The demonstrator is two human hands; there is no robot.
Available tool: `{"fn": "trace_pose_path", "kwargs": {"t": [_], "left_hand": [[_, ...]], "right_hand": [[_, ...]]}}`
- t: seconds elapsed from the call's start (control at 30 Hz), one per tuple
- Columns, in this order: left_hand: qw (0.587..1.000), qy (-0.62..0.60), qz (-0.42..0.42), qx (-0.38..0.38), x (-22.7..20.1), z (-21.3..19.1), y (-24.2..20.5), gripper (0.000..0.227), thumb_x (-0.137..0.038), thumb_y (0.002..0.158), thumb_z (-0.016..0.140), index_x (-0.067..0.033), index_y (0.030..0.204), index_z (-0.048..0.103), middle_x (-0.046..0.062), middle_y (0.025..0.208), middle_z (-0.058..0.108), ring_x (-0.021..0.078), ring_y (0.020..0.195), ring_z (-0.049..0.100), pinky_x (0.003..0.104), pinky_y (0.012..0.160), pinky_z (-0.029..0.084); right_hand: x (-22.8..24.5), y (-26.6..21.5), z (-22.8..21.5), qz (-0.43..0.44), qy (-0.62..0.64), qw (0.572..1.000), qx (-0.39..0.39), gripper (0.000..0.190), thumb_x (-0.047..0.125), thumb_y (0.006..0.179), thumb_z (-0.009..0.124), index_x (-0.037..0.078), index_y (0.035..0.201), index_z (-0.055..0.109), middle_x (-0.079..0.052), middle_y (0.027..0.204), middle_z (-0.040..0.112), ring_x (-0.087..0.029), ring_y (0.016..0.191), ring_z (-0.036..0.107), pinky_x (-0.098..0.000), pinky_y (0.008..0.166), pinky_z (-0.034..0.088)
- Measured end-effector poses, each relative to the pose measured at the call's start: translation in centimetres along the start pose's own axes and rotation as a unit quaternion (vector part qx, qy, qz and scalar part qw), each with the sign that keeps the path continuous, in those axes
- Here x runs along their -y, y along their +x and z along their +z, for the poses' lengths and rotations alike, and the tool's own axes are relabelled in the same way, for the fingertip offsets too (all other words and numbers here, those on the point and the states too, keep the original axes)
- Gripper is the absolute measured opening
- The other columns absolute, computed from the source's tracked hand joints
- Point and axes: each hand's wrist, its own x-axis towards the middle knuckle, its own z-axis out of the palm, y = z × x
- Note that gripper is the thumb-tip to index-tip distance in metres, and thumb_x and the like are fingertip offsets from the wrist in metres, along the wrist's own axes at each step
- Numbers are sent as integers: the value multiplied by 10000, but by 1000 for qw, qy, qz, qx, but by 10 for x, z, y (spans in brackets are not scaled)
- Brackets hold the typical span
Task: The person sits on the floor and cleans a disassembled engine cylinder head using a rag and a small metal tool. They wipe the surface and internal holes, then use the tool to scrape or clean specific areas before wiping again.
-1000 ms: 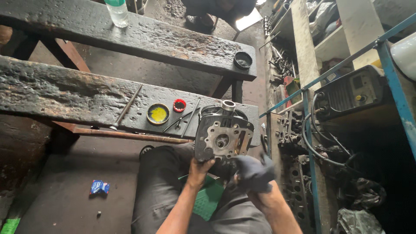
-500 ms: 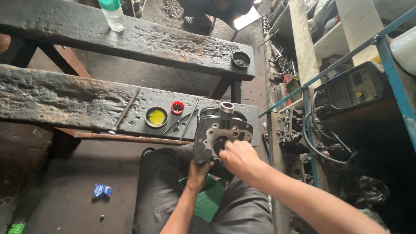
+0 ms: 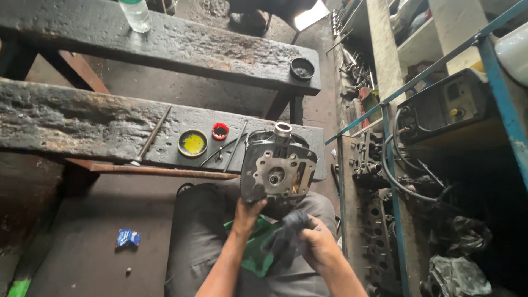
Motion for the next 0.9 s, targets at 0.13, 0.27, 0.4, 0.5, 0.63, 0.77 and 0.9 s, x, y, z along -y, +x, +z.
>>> {"fn": "trace_pose_path", "kwargs": {"t": [0.13, 0.27, 0.4, 0.5, 0.63, 0.77, 0.9], "left_hand": [[999, 8, -33, -12, -7, 3, 2, 290, -75, 835, 753, -32, 1118, 712, -1, 1025, 716, 113, 944, 640, 290, 859, 527], [999, -44, -8, 0, 6, -2, 2, 295, -75, 857, 779, -17, 1137, 703, 16, 1040, 702, 133, 938, 630, 307, 848, 517], [1000, 0, -5, 1, 1, -5, 5, 304, -104, 846, 791, -31, 1131, 713, -2, 1029, 703, 109, 931, 625, 289, 830, 522], [996, -84, -11, 5, 4, 1, 2, 316, -77, 817, 803, -43, 1114, 700, -9, 1038, 702, 114, 961, 641, 287, 865, 532], [998, -64, -17, -4, 27, -11, 3, 271, -7, 899, 822, 14, 1150, 719, 7, 990, 620, 141, 847, 511, 300, 705, 404], [973, -199, -120, -5, 59, -31, 5, 265, -69, 900, 709, -10, 1158, 706, 45, 1018, 671, 176, 900, 607, 344, 763, 496], [969, 228, 84, 36, 58, -34, 16, 280, -42, 938, 624, -27, 1210, 691, 56, 1069, 687, 184, 966, 652, 369, 816, 540]], "right_hand": [[18, 12, 5, -32, -143, 989, -28, 426, 77, 895, 631, -10, 1308, 691, -42, 1028, 720, -114, 871, 646, -275, 762, 518], [46, 46, 58, -105, -436, 894, -3, 267, 182, 971, 656, -17, 1129, 740, -101, 942, 709, -204, 853, 655, -342, 709, 538], [69, 58, 98, -173, -829, 531, 6, 162, 156, 877, 675, 45, 975, 739, -183, 916, 715, -347, 868, 709, -433, 721, 550], [73, 59, 96, -151, -882, 445, 31, 124, 154, 848, 675, 63, 901, 740, -183, 891, 717, -353, 817, 714, -451, 696, 555], [60, 76, 84, -182, -865, 467, 14, 107, 145, 791, 721, 59, 847, 748, -192, 844, 719, -353, 744, 705, -443, 654, 560], [35, 84, 62, -36, -208, 973, -88, 137, 131, 853, 670, 37, 933, 729, -164, 874, 729, -304, 760, 702, -417, 655, 562], [16, 49, 51, -14, 30, 999, -34, 170, 131, 892, 650, 31, 1019, 699, -153, 930, 731, -288, 807, 710, -402, 688, 570]]}}
